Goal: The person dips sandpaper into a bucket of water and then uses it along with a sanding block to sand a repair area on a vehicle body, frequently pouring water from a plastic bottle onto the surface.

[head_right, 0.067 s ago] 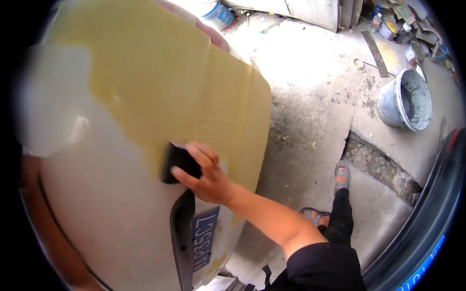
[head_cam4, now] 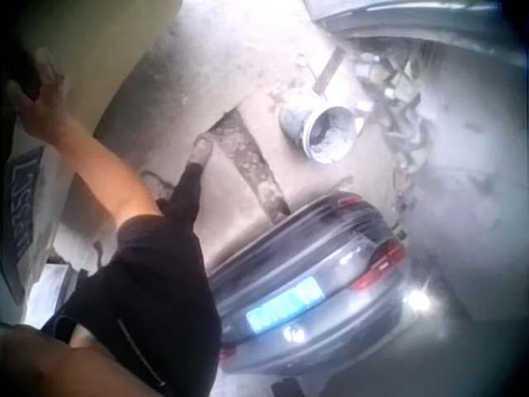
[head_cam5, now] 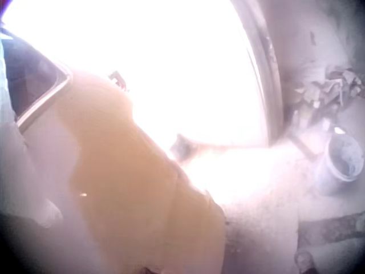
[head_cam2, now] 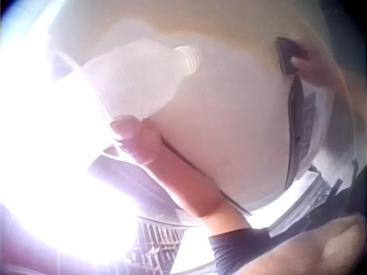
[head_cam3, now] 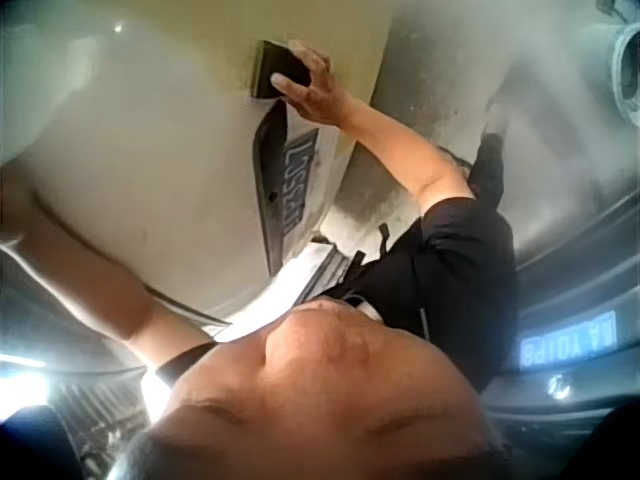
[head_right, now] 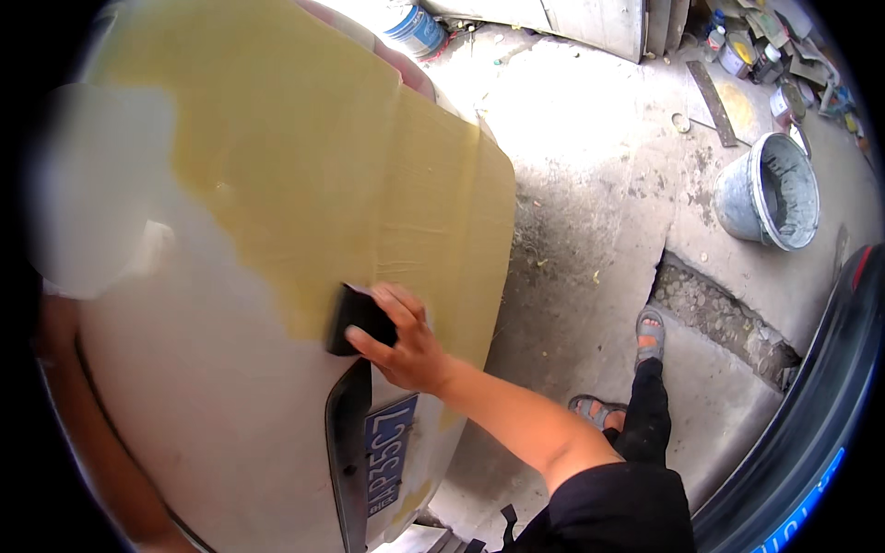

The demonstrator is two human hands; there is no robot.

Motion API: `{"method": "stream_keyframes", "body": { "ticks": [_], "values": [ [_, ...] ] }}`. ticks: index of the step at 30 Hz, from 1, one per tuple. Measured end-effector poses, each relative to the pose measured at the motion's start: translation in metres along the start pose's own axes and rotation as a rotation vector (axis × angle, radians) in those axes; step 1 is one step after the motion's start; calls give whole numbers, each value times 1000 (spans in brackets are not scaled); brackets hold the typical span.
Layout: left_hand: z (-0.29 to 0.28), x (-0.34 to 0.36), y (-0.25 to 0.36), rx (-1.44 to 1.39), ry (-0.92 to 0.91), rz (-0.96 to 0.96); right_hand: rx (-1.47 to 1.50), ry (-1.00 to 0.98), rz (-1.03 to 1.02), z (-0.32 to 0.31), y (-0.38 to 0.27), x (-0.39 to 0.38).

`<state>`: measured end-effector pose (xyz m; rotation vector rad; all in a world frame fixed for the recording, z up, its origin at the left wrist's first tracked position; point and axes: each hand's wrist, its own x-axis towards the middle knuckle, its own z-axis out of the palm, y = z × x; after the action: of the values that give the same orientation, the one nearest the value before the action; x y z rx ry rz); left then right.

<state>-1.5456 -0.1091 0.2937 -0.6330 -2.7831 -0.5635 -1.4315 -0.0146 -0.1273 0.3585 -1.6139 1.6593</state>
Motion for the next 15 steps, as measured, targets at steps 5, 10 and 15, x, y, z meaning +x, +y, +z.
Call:
{"method": "stream_keyframes", "body": {
  "ticks": [5,10,15],
  "values": [
    [5,-2,-5,-12,-3,3,-32,12,-100,2,-8,41],
    [-1,3,6,20,-11,-8,0,-2,-95,0,-9,21],
    [-5,2,12,30,-13,-7,-7,10,-119,7,-7,25]
  ]
}}
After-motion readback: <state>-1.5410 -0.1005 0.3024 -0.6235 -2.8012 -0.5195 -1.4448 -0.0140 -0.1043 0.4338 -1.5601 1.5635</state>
